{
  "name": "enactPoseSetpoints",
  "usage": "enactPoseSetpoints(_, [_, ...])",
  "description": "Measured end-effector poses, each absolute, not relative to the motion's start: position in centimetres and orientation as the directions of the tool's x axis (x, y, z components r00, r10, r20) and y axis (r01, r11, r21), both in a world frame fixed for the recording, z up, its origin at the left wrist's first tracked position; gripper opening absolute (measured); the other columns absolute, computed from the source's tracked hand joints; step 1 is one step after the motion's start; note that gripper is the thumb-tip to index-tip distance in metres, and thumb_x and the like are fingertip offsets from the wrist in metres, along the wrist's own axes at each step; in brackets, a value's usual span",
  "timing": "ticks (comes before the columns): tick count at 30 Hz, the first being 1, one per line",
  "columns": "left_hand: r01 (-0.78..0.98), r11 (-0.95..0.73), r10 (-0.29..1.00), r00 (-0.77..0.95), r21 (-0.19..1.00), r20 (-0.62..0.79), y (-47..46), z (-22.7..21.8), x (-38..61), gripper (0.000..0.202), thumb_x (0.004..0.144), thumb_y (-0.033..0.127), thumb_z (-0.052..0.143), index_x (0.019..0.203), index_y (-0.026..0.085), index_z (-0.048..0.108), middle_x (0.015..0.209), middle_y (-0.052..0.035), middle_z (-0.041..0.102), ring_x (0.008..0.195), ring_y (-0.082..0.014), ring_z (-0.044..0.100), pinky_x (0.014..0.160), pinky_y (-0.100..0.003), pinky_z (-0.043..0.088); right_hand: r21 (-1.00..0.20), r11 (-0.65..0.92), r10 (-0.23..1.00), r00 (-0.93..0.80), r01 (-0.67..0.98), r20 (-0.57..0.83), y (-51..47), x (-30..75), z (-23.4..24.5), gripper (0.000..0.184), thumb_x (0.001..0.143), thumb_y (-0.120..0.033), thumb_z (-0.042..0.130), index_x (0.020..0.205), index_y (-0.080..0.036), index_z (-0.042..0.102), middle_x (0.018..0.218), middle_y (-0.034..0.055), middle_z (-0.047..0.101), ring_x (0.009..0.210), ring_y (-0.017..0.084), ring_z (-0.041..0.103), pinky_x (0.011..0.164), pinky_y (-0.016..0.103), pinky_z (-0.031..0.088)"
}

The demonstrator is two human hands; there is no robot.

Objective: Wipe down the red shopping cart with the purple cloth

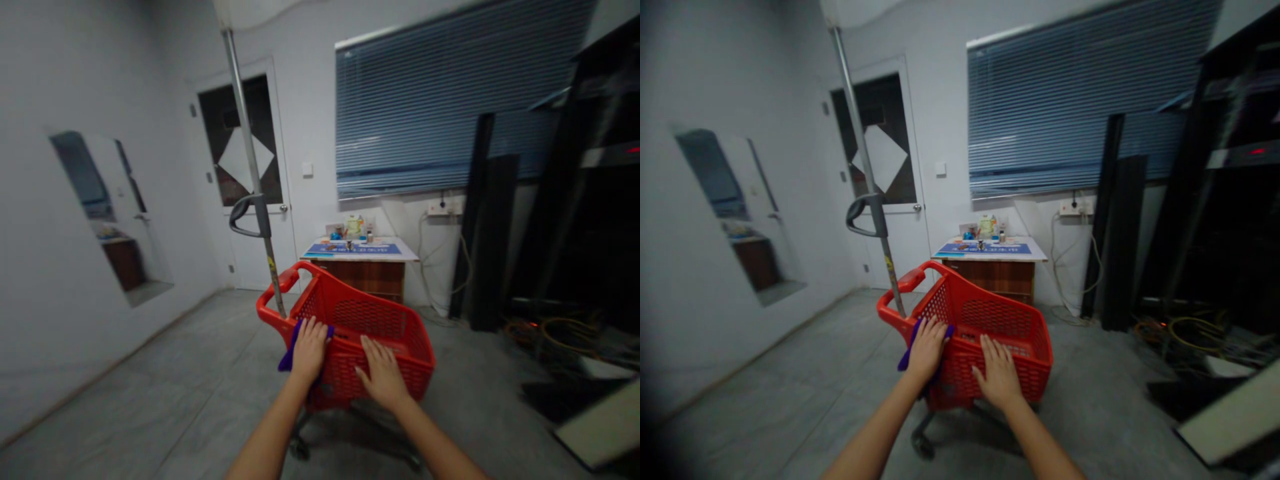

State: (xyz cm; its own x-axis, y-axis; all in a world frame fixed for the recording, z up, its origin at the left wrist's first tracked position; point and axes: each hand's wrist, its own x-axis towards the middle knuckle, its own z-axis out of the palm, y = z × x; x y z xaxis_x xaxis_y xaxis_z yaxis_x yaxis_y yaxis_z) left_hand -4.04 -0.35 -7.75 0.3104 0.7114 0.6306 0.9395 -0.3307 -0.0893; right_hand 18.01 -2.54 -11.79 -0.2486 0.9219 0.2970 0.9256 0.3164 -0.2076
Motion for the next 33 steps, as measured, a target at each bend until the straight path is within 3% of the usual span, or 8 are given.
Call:
enactPoseSetpoints(4, [0.948,-0.301,0.716,0.294,-0.099,0.634,-0.8,-8.9,-2.2,0.034,0.095,0.023,0.043,0.125,0.02,0.058,0.129,-0.0078,0.062,0.132,-0.0268,0.044,0.115,-0.051,0.026,-0.25,0.313,0.924,-0.233,0.916,0.304,-2.9,17.3,-11.8,0.071,0.089,-0.051,0.04,0.15,-0.017,0.025,0.155,0.0057,0.027,0.138,0.028,0.028,0.114,0.045,0.016])
enactPoseSetpoints(8, [0.917,-0.375,0.707,0.376,-0.133,0.599,-0.8,-9.4,-1.4,0.035,0.095,0.022,0.044,0.126,0.021,0.058,0.129,-0.0069,0.062,0.13,-0.0258,0.046,0.115,-0.047,0.028,-0.272,0.323,0.918,-0.231,0.907,0.322,-3.2,17.0,-11.7,0.069,0.09,-0.05,0.039,0.15,-0.018,0.025,0.154,0.006,0.029,0.139,0.027,0.027,0.115,0.044,0.015])
enactPoseSetpoints(11, [0.9,-0.413,0.697,0.412,-0.141,0.587,-0.6,-8.6,-2.2,0.033,0.096,0.029,0.042,0.123,0.021,0.06,0.126,-0.0074,0.064,0.128,-0.026,0.048,0.115,-0.048,0.027,-0.273,0.339,0.913,-0.244,0.901,0.328,-3.2,17.1,-11.8,0.069,0.092,-0.05,0.036,0.151,-0.017,0.022,0.156,0.0049,0.025,0.142,0.024,0.021,0.116,0.042,0.013])
enactPoseSetpoints(18, [0.944,-0.323,0.711,0.288,-0.065,0.641,-1.2,-8.4,-1.4,0.034,0.096,0.028,0.04,0.122,0.02,0.061,0.124,-0.0093,0.065,0.13,-0.0296,0.046,0.113,-0.053,0.027,-0.249,0.326,0.914,-0.236,0.912,0.33,-3.5,16.4,-12.0,0.073,0.091,-0.051,0.039,0.152,-0.022,0.013,0.159,0.0004,0.01,0.145,0.023,0.007,0.117,0.043,0.01])
enactPoseSetpoints(26, [0.892,-0.44,0.711,0.415,-0.1,0.567,-0.9,-8.3,-0.9,0.031,0.095,0.028,0.046,0.122,0.023,0.059,0.121,-0.0062,0.066,0.124,-0.0256,0.051,0.114,-0.049,0.027,-0.265,0.314,0.928,-0.236,0.912,0.289,-3.7,16.8,-11.3,0.071,0.092,-0.051,0.037,0.151,-0.018,0.018,0.158,0.0011,0.013,0.145,0.022,0.009,0.118,0.042,0.009])
enactPoseSetpoints(33, [0.93,-0.365,0.712,0.311,-0.047,0.63,-1.1,-8.5,-0.7,0.03,0.095,0.025,0.041,0.117,0.022,0.062,0.116,-0.0078,0.067,0.125,-0.028,0.05,0.113,-0.053,0.028,-0.258,0.323,0.927,-0.25,0.911,0.279,-3.3,16.6,-11.3,0.07,0.092,-0.051,0.037,0.152,-0.022,0.015,0.158,0.001,0.014,0.145,0.024,0.011,0.117,0.043,0.012])
